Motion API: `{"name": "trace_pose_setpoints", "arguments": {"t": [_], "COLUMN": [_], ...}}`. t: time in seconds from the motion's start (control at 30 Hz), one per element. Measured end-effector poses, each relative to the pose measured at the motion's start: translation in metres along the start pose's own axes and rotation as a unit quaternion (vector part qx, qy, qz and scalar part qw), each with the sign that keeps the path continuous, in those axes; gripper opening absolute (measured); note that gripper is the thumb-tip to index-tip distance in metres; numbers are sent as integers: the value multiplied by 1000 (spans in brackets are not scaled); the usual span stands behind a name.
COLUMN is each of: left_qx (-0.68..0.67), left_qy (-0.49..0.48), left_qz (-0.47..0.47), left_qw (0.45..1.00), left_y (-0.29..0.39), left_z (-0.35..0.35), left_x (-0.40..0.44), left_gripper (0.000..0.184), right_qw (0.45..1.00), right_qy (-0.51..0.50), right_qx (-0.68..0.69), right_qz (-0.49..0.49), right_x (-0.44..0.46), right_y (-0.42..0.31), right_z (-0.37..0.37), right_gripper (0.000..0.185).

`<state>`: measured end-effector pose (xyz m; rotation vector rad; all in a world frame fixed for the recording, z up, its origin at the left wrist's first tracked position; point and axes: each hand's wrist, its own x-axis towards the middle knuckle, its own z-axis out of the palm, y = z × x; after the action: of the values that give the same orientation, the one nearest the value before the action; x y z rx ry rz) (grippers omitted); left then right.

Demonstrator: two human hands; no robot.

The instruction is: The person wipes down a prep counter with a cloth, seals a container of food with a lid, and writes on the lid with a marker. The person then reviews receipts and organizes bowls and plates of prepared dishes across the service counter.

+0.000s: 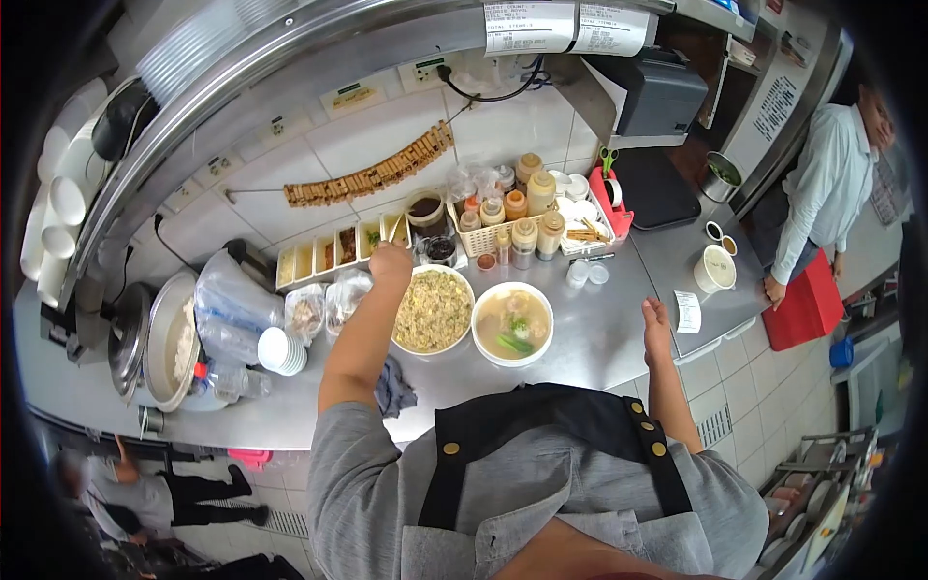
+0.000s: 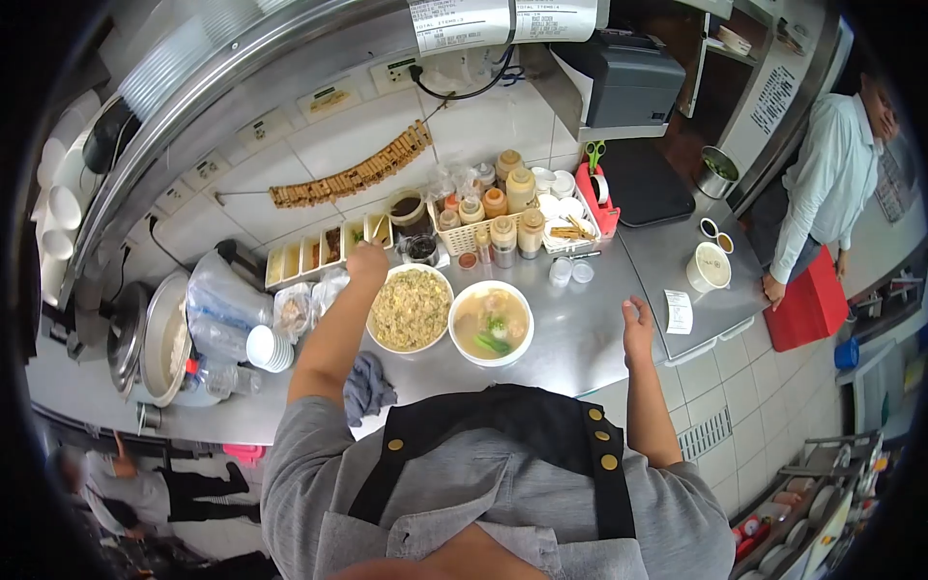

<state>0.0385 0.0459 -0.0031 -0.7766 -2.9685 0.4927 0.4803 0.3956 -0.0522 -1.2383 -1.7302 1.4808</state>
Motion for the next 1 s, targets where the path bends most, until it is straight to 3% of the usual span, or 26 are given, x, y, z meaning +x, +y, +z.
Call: {"name": "trace_pose_setpoints", "arguments": {"t": [0.07,0.17,0.27,0.43,0.53,0.57,0.67,0.73,0.8,0.93,1.0], "left_qx": [-135,-217,-285,-288,-264,-241,-261,-287,-262,-286,-256], "left_qy": [22,105,116,226,177,15,210,210,47,235,250], "left_qz": [-71,-131,-219,-297,-305,-351,-334,-313,-330,-328,-336], "left_qw": [988,962,926,882,898,904,881,881,905,869,871], "left_y": [-5,-16,-17,3,8,12,20,16,8,-28,-61], "left_z": [-10,8,20,61,110,118,109,117,126,60,36], "left_x": [-38,-119,-223,-362,-399,-404,-396,-391,-387,-333,-289], "left_gripper": [32,33,41,52,51,49,45,44,45,45,44], "right_qw": [1000,999,997,993,989,989,986,978,984,987,991], "right_qy": [-4,-26,-53,-67,-93,-106,-133,-168,-154,-125,-112], "right_qx": [-20,-46,-60,-90,-107,-103,-99,-115,-22,-36,-40], "right_qz": [-3,-10,-19,-31,-42,-33,-30,-37,-83,-89,-67], "right_x": [1,7,17,30,35,36,32,31,35,27,25], "right_y": [0,-3,-1,16,20,19,9,8,23,33,46], "right_z": [1,0,3,14,25,31,43,47,46,17,-3], "right_gripper": [50,51,52,50,49,49,48,47,45,45,46]}}
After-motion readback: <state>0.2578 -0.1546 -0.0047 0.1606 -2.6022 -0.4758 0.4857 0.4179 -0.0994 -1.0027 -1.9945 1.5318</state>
